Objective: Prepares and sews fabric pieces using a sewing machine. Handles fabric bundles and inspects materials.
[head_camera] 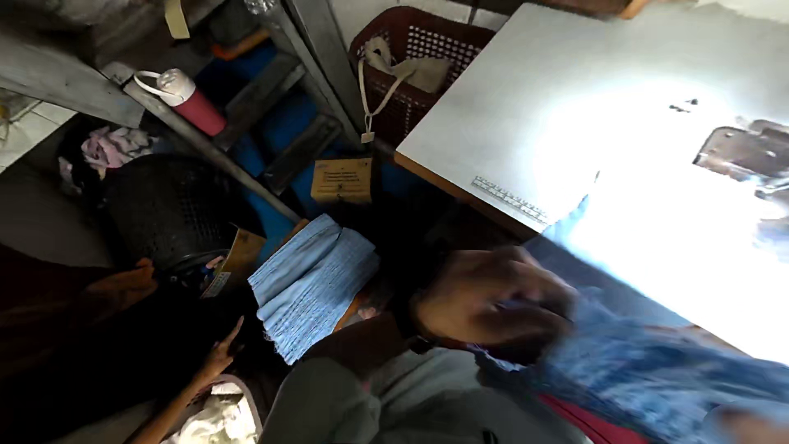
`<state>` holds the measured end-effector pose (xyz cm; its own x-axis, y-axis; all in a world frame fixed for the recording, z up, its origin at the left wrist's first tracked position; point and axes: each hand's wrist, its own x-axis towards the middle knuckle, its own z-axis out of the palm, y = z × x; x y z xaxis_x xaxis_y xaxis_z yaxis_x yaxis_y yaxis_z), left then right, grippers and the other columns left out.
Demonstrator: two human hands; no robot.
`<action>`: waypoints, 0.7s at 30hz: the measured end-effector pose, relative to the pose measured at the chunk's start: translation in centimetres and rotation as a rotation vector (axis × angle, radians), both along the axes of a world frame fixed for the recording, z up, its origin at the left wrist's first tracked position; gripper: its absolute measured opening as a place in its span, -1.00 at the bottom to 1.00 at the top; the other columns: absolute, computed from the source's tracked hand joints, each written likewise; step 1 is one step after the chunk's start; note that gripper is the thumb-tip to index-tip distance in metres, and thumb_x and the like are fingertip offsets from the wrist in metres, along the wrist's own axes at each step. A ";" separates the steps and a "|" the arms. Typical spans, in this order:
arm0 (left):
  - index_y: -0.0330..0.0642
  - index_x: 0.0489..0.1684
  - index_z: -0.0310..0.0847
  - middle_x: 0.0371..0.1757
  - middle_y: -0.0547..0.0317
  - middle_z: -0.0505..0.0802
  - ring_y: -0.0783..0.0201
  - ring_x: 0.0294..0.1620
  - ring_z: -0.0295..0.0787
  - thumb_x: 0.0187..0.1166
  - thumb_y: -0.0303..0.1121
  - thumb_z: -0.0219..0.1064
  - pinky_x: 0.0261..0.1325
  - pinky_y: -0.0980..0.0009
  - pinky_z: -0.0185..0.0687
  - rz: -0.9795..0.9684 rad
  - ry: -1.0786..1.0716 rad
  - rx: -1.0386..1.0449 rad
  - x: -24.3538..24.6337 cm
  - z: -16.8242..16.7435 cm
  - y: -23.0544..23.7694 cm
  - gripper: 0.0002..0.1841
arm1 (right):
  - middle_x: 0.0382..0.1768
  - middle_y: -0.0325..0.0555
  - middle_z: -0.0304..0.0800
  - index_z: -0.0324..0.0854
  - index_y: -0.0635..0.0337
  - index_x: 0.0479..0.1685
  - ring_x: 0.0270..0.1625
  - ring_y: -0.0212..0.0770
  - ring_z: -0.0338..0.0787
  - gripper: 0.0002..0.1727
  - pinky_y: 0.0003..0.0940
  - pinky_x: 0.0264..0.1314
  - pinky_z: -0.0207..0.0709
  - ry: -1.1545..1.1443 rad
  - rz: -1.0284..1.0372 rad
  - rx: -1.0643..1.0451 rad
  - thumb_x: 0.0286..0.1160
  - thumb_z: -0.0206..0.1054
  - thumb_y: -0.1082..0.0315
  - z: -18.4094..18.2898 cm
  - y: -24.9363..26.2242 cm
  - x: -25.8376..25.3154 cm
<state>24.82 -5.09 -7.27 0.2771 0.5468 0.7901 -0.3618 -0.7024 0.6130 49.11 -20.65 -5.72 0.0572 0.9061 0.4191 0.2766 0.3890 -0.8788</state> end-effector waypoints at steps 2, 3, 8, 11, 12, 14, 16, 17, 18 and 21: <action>-0.28 -0.02 0.70 -0.21 0.26 0.79 0.61 -0.22 0.66 0.80 -0.21 0.18 -0.10 0.62 0.63 0.128 0.035 -0.209 -3.3 -3.1 2.4 -0.70 | 0.22 -0.75 0.78 0.69 -0.25 0.30 0.27 -0.74 0.68 -0.70 -0.62 0.42 0.56 -0.111 0.120 -0.077 0.67 0.33 0.26 0.8 3.9 -2.7; -0.35 -0.02 0.70 -0.24 0.23 0.80 0.59 -0.29 0.65 0.77 -0.32 0.16 -0.19 0.59 0.62 0.199 0.104 -0.361 -5.1 -4.8 4.4 -0.73 | 0.13 -0.73 0.79 0.69 -0.18 0.21 0.21 -0.81 0.66 -0.78 -0.71 0.36 0.55 -0.181 0.164 -0.103 0.68 0.33 0.25 0.8 5.6 -4.1; -0.32 0.36 0.61 0.19 -0.19 0.83 -0.02 0.20 0.81 0.76 -0.16 0.25 0.35 -0.06 0.66 0.317 0.999 -0.915 -14.5 -15.9 17.5 -0.58 | -0.38 -0.12 0.73 0.65 0.13 -0.11 -0.34 -0.43 0.67 -0.76 -0.63 -0.28 0.49 -0.586 0.156 0.026 0.68 0.24 0.15 -2.6 12.2 -8.6; -0.35 0.19 0.71 0.13 -0.28 0.83 -0.17 0.22 0.78 0.70 -0.13 0.32 0.39 -0.22 0.58 0.294 1.275 -0.875 -17.6 -20.9 22.4 -0.58 | -0.41 -0.09 0.74 0.67 0.17 -0.09 -0.38 -0.39 0.67 -0.74 -0.57 -0.32 0.50 -0.666 0.079 -0.009 0.66 0.20 0.17 -3.2 14.9 -8.8; -0.33 0.23 0.70 0.18 -0.28 0.82 -0.18 0.27 0.76 0.69 -0.12 0.32 0.43 -0.23 0.55 0.287 1.334 -0.878 -18.2 -21.6 23.7 -0.58 | -0.42 -0.07 0.74 0.67 0.21 -0.11 -0.37 -0.41 0.66 -0.74 -0.61 -0.29 0.50 -0.671 0.058 -0.025 0.64 0.20 0.19 -3.0 15.6 -8.7; -0.36 0.33 0.65 0.25 -0.35 0.79 -0.27 0.33 0.71 0.68 -0.16 0.33 0.43 -0.29 0.50 0.313 1.411 -0.881 -18.9 -21.8 25.6 -0.55 | -0.44 -0.03 0.69 0.61 0.26 -0.11 -0.36 -0.45 0.62 -0.74 -0.69 -0.24 0.44 -0.660 0.027 -0.047 0.68 0.22 0.21 -2.8 17.0 -8.4; -0.44 0.39 0.57 0.28 -0.43 0.76 -0.35 0.34 0.69 0.66 -0.23 0.31 0.40 -0.29 0.52 0.419 1.397 -0.860 -19.1 -21.3 26.7 -0.53 | -0.42 0.00 0.65 0.55 0.29 -0.12 -0.32 -0.46 0.60 -0.75 -0.71 -0.20 0.42 -0.659 -0.007 -0.044 0.68 0.25 0.23 -3.1 18.0 -8.2; -0.48 0.42 0.54 0.33 -0.47 0.72 -0.36 0.39 0.65 0.68 -0.29 0.29 0.44 -0.25 0.48 0.447 1.419 -0.912 -18.7 -19.5 27.0 -0.54 | -0.38 0.01 0.65 0.52 0.30 -0.11 -0.28 -0.48 0.62 -0.76 -0.73 -0.16 0.42 -0.667 -0.026 -0.045 0.70 0.25 0.24 -3.3 18.4 -8.1; -0.47 0.59 0.38 0.56 -0.43 0.57 -0.30 0.61 0.47 0.77 -0.33 0.20 0.62 -0.16 0.31 0.344 1.542 -1.094 -18.1 -16.5 28.4 -0.50 | -0.35 0.03 0.64 0.49 0.33 -0.10 -0.24 -0.50 0.62 -0.75 -0.74 -0.12 0.42 -0.676 -0.044 -0.055 0.71 0.25 0.26 -3.4 18.8 -8.1; -0.49 0.35 0.59 0.36 -0.45 0.71 -0.35 0.42 0.64 0.56 -0.33 0.40 0.46 -0.28 0.48 0.509 1.467 -1.001 -19.7 -24.0 32.5 -0.53 | -0.27 -0.01 0.66 0.46 0.42 -0.09 -0.11 -0.68 0.63 -0.74 -0.83 0.08 0.42 -0.664 -0.087 -0.091 0.71 0.26 0.32 -4.2 20.3 -8.3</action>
<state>5.17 27.44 -31.32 0.0370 0.8429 -0.5368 0.8863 0.2204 0.4073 40.85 -0.31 -9.95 -0.1120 0.9433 0.3125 0.7961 0.2734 -0.5399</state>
